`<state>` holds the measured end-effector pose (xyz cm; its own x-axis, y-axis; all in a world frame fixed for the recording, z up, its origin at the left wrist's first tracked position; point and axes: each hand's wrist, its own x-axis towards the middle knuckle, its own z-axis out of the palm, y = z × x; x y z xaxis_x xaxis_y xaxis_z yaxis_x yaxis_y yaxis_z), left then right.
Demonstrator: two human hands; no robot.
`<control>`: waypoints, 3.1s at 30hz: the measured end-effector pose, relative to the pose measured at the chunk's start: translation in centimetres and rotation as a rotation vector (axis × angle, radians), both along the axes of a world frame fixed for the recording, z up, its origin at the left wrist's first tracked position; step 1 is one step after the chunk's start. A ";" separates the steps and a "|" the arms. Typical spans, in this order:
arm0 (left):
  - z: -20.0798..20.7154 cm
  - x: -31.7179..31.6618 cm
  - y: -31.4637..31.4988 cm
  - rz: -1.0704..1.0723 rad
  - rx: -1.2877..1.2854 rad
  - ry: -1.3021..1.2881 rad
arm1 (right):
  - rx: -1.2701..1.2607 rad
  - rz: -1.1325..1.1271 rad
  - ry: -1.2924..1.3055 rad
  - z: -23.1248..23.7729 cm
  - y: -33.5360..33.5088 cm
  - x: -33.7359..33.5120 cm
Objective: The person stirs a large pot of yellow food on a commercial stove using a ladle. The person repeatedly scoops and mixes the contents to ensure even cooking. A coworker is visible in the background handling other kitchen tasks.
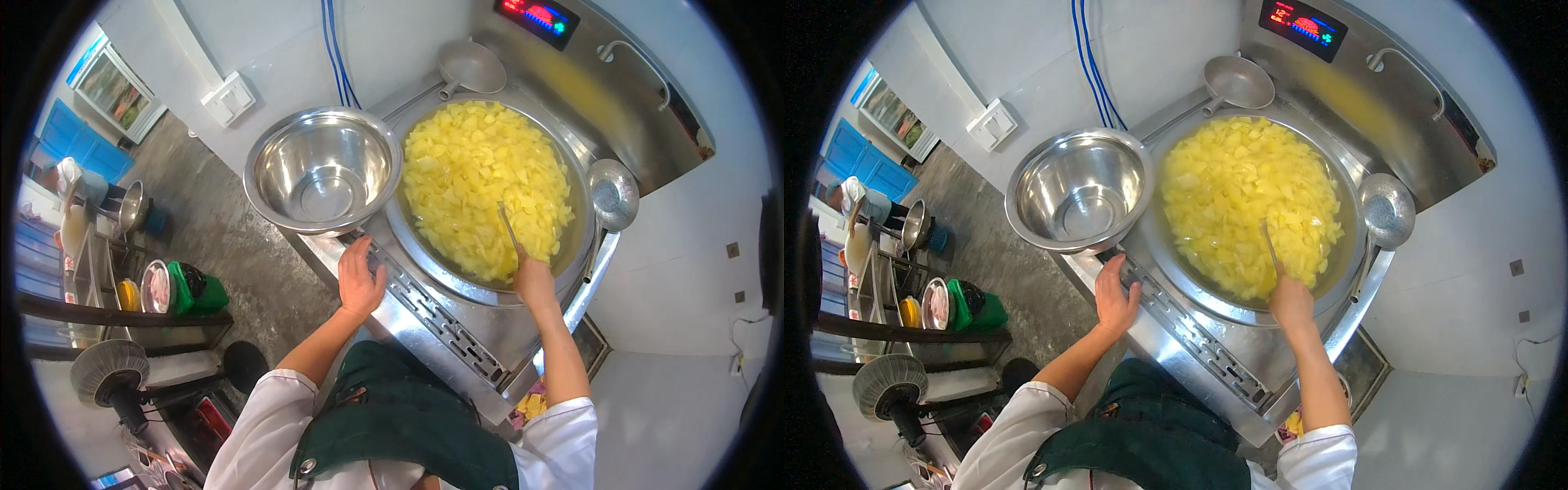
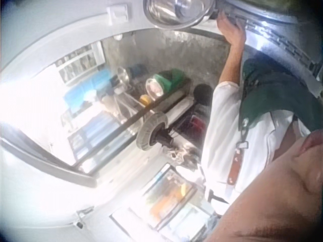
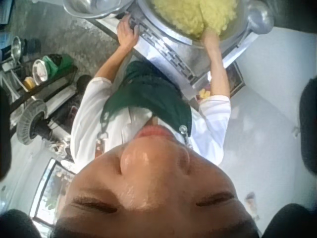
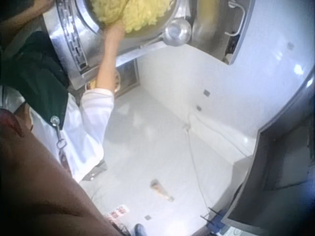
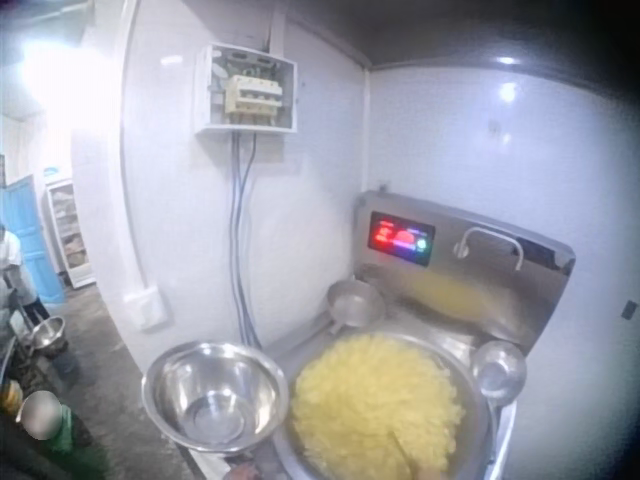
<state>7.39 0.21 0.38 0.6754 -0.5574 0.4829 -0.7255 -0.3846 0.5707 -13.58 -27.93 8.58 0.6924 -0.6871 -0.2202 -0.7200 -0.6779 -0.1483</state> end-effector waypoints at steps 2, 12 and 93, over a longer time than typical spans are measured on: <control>-0.1 0.0 0.0 -0.007 -0.002 0.006 | 0.036 -0.028 -0.114 0.0 -1.3 1.1; -0.2 0.0 -0.1 0.025 0.012 0.012 | 0.429 -0.261 -0.457 7.1 -0.9 0.4; 0.4 -0.4 0.4 0.071 -0.069 0.044 | 2.012 -0.833 -0.487 -3.6 -9.3 -2.3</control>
<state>6.99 0.66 0.75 0.7337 -0.4735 0.4874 -0.6712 -0.3932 0.6284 -15.84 -37.25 4.99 0.6568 0.0725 -0.7506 -0.3812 0.8908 -0.2475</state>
